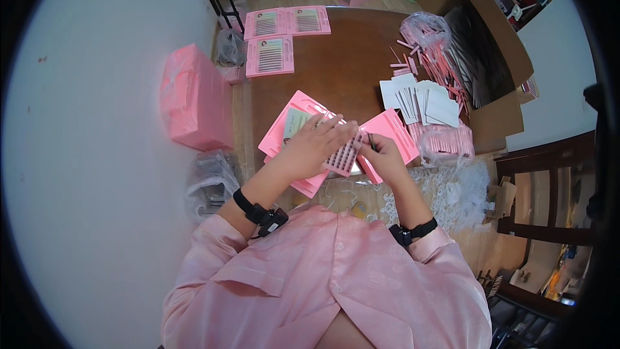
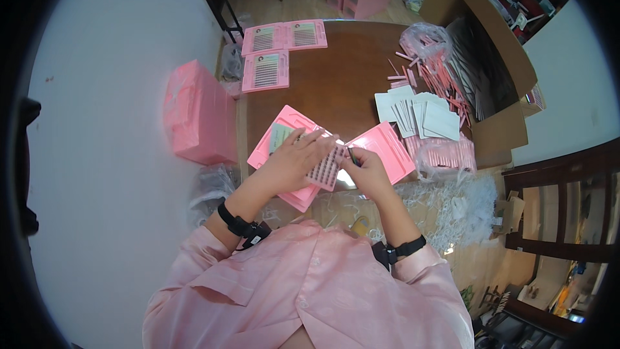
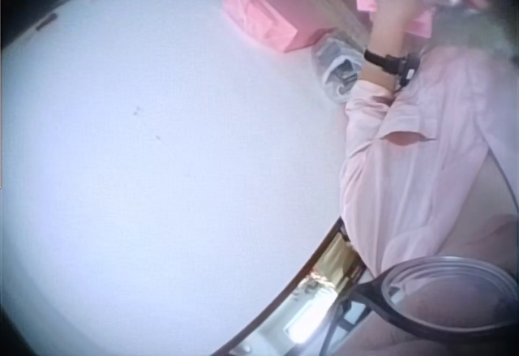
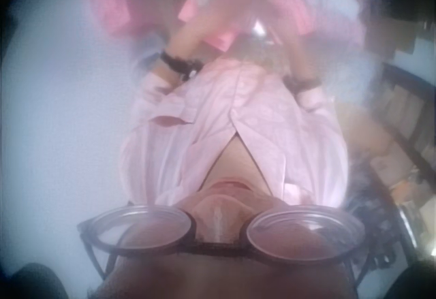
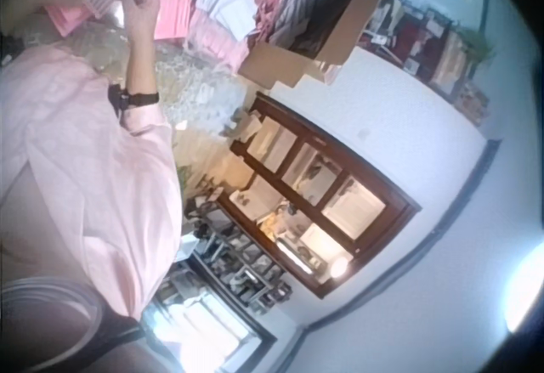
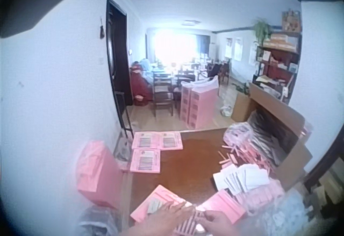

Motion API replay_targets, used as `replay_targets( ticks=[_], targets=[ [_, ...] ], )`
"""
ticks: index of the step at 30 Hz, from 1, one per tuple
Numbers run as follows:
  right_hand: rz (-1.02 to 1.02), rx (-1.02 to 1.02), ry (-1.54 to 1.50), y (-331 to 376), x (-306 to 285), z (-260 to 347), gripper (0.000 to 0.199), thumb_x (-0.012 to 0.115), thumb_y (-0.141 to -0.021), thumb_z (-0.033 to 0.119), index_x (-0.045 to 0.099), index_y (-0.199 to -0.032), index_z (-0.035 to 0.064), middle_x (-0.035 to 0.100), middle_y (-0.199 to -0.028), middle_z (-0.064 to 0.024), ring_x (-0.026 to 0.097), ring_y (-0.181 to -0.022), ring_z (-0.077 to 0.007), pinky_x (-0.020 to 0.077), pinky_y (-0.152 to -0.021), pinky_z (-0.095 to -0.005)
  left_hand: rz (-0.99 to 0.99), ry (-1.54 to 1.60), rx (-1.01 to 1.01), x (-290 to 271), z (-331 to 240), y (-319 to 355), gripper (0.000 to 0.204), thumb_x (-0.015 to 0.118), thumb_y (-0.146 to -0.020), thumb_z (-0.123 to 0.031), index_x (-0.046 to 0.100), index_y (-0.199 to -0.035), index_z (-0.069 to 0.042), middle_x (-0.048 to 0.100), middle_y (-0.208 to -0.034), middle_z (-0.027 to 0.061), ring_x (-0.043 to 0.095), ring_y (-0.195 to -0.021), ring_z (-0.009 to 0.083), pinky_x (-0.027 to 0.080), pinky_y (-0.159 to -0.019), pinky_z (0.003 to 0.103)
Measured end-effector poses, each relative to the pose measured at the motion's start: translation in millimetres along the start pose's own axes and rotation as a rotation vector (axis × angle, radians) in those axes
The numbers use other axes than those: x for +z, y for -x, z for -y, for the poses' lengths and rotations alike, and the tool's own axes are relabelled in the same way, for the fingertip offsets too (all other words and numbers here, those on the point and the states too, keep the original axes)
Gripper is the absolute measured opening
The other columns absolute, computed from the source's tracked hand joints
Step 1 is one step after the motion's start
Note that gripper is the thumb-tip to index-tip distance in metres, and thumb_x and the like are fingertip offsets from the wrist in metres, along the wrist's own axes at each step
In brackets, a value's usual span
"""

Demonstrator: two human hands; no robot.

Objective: The person sits at a table and repeatedly picks up pink paper boxes and white paper inserts, places the inserts into the boxes, and stacks the assembled units. The person handles the items one at a time and arranges the finished boxes in rows on the table.

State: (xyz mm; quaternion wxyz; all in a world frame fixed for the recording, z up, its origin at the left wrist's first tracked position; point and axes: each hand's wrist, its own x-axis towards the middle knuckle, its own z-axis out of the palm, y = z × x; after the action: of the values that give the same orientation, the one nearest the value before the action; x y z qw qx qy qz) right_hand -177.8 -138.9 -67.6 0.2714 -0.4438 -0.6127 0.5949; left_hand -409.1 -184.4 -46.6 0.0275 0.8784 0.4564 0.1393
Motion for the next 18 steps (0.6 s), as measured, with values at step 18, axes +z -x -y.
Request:
replay_targets(
  ticks=[18],
  targets=[
    [-0.133,0.332,0.072,-13,38,-28,0.026,0.072,-0.093,0.021,0.076,-0.1,-0.0039,0.071,-0.082,-0.0033,0.059,-0.071,-0.008,0.046,-0.065,-0.0271,-0.193,0.407,-0.751,42,95,88,0.036,0.063,-0.093,-0.018,0.067,-0.125,-0.001,0.067,-0.111,0.0179,0.064,-0.102,0.0353,0.052,-0.088,0.043]
  ],
)
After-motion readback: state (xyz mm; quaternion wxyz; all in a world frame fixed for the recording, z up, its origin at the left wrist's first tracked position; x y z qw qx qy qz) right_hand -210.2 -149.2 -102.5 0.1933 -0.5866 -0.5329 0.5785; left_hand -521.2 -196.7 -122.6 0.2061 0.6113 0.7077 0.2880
